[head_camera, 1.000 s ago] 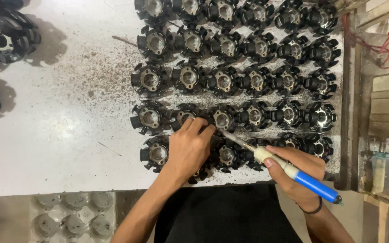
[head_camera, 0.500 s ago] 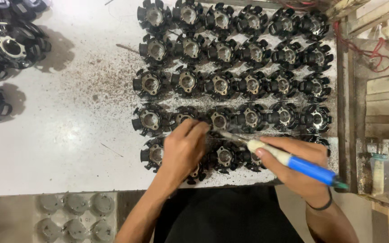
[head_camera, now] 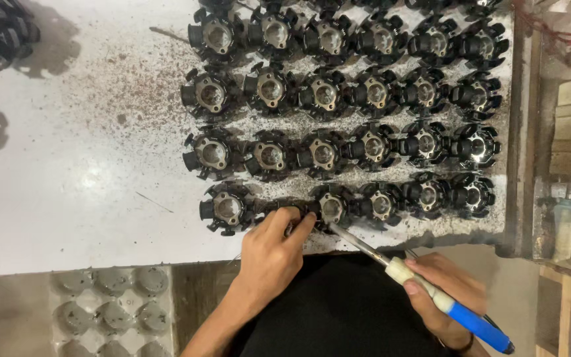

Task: The person arranges black plastic impeller rotors into a grid on a workbench, then uses a heated soldering-iron-style tool to press into the center hub of each rotor one at a time, working through the rows and occasionally repositioning parts.

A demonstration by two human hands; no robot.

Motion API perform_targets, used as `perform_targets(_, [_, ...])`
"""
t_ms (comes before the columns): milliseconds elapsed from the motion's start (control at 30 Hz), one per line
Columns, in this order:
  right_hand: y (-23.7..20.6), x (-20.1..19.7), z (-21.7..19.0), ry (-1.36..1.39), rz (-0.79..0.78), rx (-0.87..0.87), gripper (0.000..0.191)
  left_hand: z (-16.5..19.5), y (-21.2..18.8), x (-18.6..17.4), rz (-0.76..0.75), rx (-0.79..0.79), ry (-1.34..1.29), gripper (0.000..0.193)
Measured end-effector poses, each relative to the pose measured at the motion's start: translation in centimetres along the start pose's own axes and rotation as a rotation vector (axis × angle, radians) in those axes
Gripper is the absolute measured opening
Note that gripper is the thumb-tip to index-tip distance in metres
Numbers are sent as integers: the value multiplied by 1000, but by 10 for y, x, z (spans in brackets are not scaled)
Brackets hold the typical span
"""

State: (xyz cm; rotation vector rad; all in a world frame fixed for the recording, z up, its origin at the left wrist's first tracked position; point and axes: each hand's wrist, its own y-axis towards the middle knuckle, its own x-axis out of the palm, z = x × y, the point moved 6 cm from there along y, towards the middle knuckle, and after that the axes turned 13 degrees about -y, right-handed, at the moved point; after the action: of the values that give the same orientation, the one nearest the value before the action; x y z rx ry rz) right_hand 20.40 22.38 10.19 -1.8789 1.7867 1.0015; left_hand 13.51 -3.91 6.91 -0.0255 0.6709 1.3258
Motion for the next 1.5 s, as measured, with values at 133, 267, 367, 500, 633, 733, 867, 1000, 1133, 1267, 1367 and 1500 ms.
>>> perform_targets(133, [12,1,-6,-74,-63,94,26,-9,-3,13,-67,11,-12,44])
perform_targets(267, [25,0,-27,-136,-132,67,26,-10,-3,19,-110,17,-25,45])
perform_targets(367, [38,1,-43,-196,-106,20,28,-11,-5,22,-147,19,-42,45])
perform_targets(500, [51,4,-63,-249,-13,-103,27,-16,-8,27,-160,14,-83,45])
perform_targets(633, [52,6,-62,-313,-58,-132,28,-14,-1,27,-126,0,-99,45])
perform_targets(733, [48,-1,-42,-242,-92,-47,29,-4,3,6,-6,29,-121,39])
perform_targets(867, [35,-19,2,-58,-5,306,26,-2,-13,-40,149,6,6,28])
perform_targets(1000, [21,3,18,-17,-59,388,33,-11,-35,-45,111,5,145,33])
perform_targets(1133, [17,28,-9,64,-169,-22,33,-14,-53,-37,149,-21,101,38])
perform_targets(1267, [19,33,-22,107,-215,-159,35,-19,-64,-45,187,-161,-3,48])
perform_targets(1367, [27,38,-28,80,-277,-138,35,-22,-65,-51,183,-144,-66,49])
perform_targets(1500, [44,43,-45,47,-276,-139,34,-27,-64,-46,135,-86,-96,44])
